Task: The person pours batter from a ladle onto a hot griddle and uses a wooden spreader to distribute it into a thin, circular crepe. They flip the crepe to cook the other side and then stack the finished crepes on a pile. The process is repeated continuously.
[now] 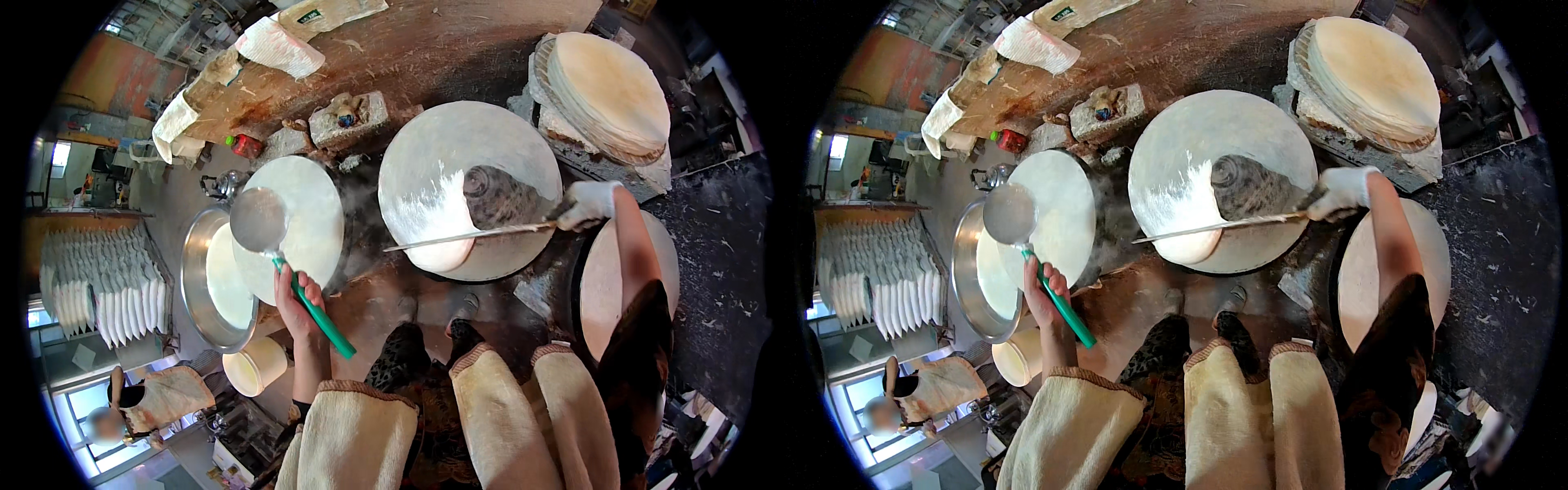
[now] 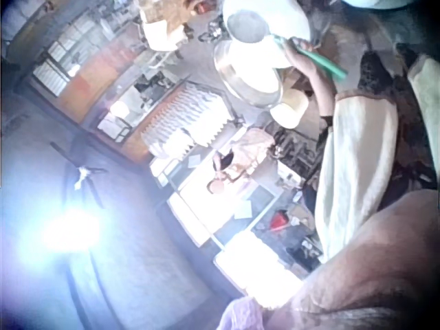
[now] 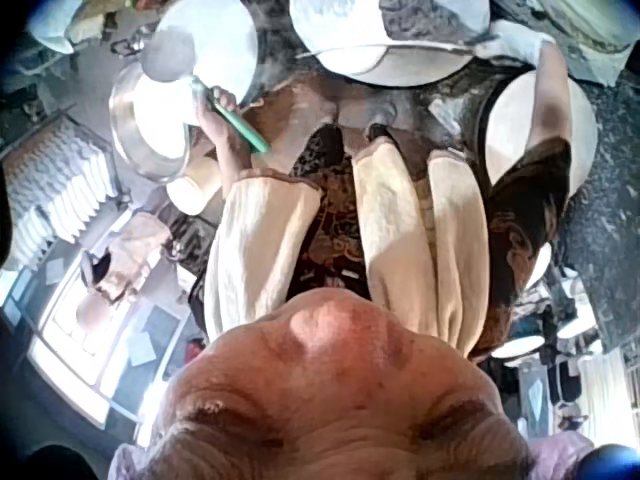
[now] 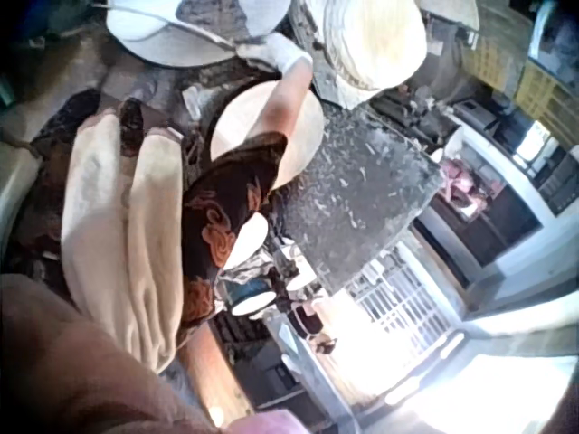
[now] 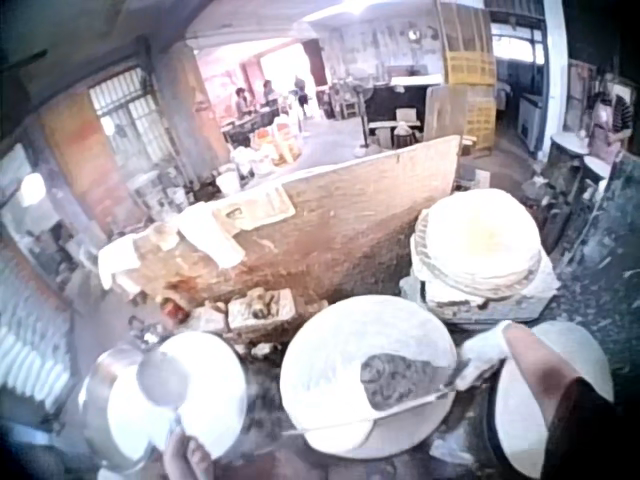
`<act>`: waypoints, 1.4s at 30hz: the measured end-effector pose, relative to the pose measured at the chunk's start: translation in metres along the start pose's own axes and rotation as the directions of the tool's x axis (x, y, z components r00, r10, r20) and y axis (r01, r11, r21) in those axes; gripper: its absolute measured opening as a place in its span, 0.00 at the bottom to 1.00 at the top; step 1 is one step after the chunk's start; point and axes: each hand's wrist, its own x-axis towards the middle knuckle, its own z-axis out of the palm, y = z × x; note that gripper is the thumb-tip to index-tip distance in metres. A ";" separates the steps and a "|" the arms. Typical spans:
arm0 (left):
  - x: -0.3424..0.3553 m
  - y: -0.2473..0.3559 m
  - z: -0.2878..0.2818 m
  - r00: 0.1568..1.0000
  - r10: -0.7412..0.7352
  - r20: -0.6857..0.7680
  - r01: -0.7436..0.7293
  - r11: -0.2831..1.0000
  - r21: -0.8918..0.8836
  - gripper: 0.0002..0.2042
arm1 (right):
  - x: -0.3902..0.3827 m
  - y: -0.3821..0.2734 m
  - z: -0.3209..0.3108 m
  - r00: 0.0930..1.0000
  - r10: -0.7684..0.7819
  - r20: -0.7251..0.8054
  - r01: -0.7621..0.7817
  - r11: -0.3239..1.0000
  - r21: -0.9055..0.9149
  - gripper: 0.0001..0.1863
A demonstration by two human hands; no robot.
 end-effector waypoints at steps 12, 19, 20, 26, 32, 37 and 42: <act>0.027 0.028 -0.034 0.936 -0.271 0.225 0.294 0.953 -0.075 0.12 | -0.036 -0.062 0.274 0.898 0.193 -0.396 0.147 0.716 0.683 0.19; 0.011 0.050 -0.012 0.871 -0.335 0.358 0.379 0.924 -0.058 0.12 | 0.112 -0.197 0.306 0.567 0.407 -0.716 0.035 0.856 0.515 0.16; 0.008 0.056 -0.015 0.867 -0.332 0.371 0.377 0.925 -0.054 0.13 | 0.118 -0.186 0.313 0.447 0.414 -0.793 -0.106 0.905 0.413 0.16; 0.013 0.076 -0.039 0.869 -0.325 0.374 0.360 0.933 -0.027 0.14 | 0.049 -0.129 0.304 0.393 0.595 -0.701 -0.375 0.800 0.468 0.16; 0.006 0.066 -0.033 0.825 -0.369 0.427 0.394 0.919 0.033 0.15 | 0.063 -0.171 0.255 0.473 0.505 -0.722 -0.137 0.852 0.505 0.20; 0.007 0.063 -0.021 0.782 -0.398 0.479 0.435 0.900 0.037 0.16 | 0.076 -0.151 0.307 0.475 0.488 -0.732 -0.224 0.872 0.436 0.19; 0.002 0.058 -0.007 0.774 -0.409 0.483 0.437 0.897 0.060 0.16 | 0.020 -0.079 0.265 0.310 0.463 -0.830 -0.281 0.879 0.385 0.16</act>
